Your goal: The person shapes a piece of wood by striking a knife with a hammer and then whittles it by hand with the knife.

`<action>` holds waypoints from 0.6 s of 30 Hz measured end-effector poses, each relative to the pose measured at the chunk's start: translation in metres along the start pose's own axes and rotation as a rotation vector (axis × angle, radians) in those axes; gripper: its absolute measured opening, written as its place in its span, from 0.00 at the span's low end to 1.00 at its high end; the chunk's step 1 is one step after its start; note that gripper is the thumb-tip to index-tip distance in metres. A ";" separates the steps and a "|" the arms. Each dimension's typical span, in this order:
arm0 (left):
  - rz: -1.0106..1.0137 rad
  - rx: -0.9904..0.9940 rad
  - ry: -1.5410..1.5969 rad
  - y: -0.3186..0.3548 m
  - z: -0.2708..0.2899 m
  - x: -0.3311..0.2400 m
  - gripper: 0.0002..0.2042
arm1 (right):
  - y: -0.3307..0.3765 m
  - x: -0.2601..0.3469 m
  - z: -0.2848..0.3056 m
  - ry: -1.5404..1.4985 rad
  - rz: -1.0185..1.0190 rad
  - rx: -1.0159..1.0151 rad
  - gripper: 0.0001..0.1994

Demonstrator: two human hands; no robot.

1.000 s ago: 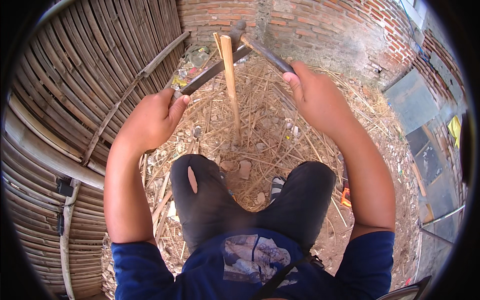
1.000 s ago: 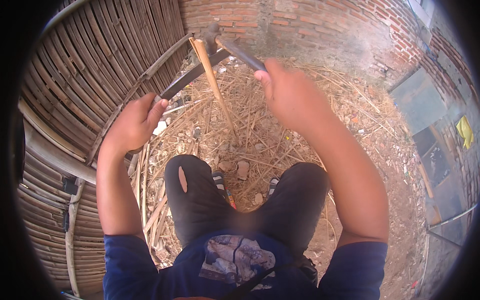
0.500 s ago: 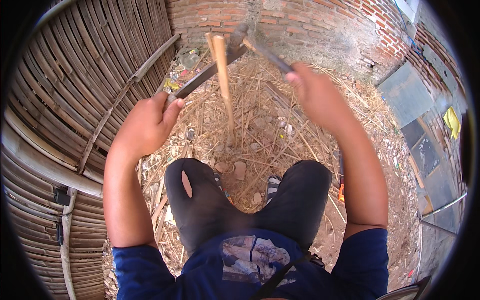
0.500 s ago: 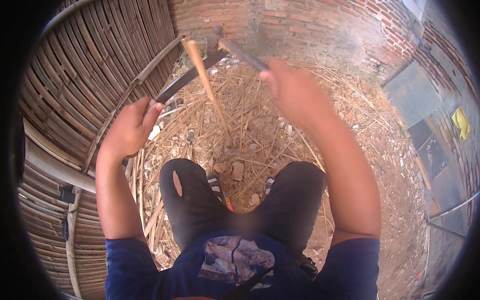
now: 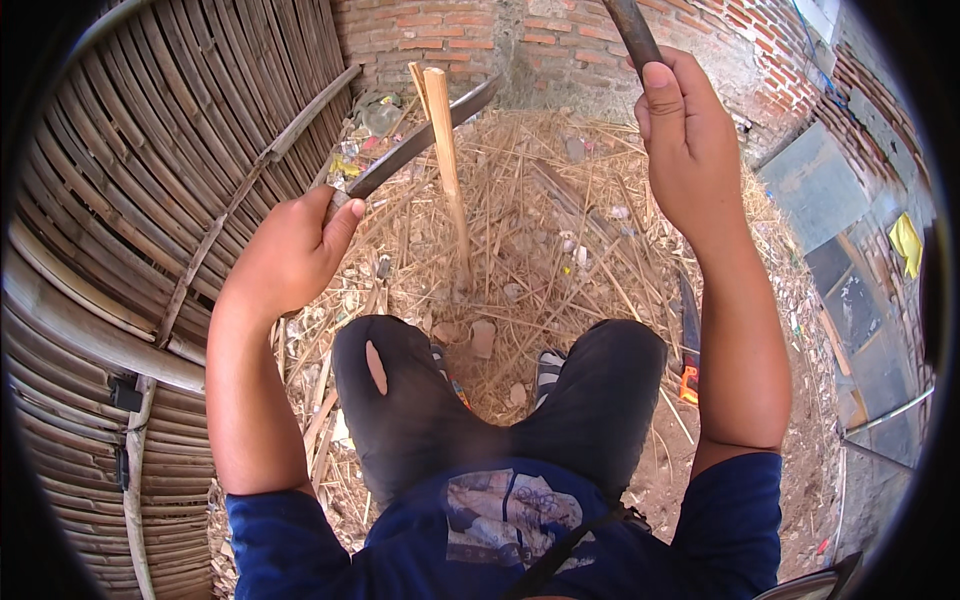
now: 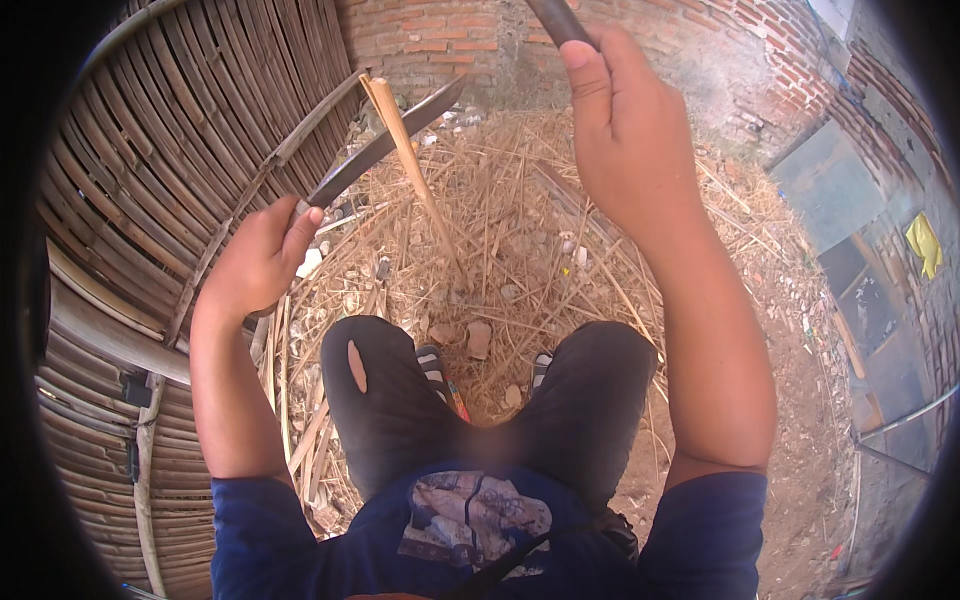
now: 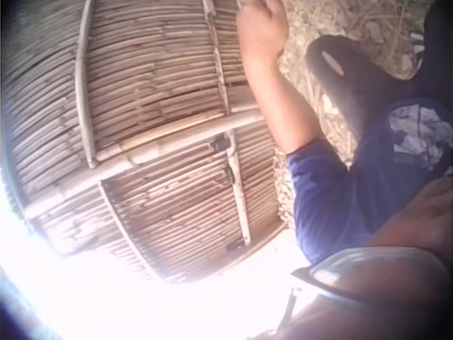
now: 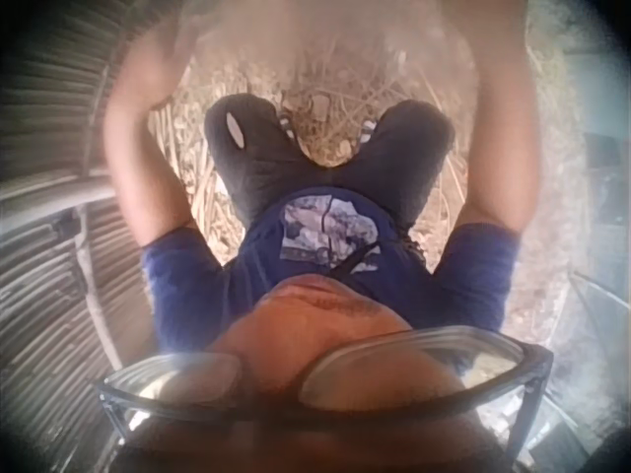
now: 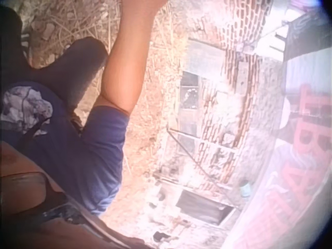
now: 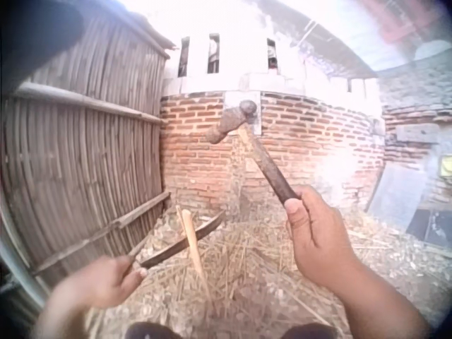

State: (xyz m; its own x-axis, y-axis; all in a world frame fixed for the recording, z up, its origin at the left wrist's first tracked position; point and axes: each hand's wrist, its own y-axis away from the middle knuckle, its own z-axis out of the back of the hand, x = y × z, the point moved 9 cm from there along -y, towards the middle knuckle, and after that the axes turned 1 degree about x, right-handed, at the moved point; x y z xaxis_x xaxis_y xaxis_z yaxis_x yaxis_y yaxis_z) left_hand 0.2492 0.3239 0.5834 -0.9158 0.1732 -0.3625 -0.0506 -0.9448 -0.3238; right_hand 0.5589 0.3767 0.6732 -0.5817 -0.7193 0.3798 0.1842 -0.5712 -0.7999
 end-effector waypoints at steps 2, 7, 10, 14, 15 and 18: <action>-0.008 -0.012 0.009 0.001 0.000 -0.001 0.23 | 0.008 -0.015 -0.015 -0.033 -0.072 0.022 0.21; 0.035 0.019 0.023 0.001 -0.002 0.003 0.23 | 0.047 -0.040 -0.079 0.266 -0.160 0.473 0.20; 0.058 0.021 0.014 0.003 0.000 0.007 0.23 | 0.036 -0.026 -0.078 0.290 -0.137 0.478 0.19; 0.062 0.030 0.061 0.004 -0.005 0.011 0.22 | 0.025 -0.018 -0.062 0.283 -0.169 0.480 0.20; 0.040 0.018 0.019 0.005 -0.004 0.009 0.22 | 0.022 -0.017 -0.057 0.261 -0.186 0.469 0.20; 0.003 0.020 0.002 0.006 -0.006 0.000 0.22 | 0.018 -0.008 -0.020 0.058 -0.192 0.142 0.21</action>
State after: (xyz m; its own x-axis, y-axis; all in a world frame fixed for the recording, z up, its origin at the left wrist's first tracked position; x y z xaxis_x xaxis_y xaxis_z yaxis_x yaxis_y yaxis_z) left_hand 0.2511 0.3196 0.5756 -0.9153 0.1703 -0.3649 -0.0555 -0.9509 -0.3045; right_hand 0.5510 0.3800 0.6471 -0.6607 -0.5703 0.4881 0.1726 -0.7482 -0.6407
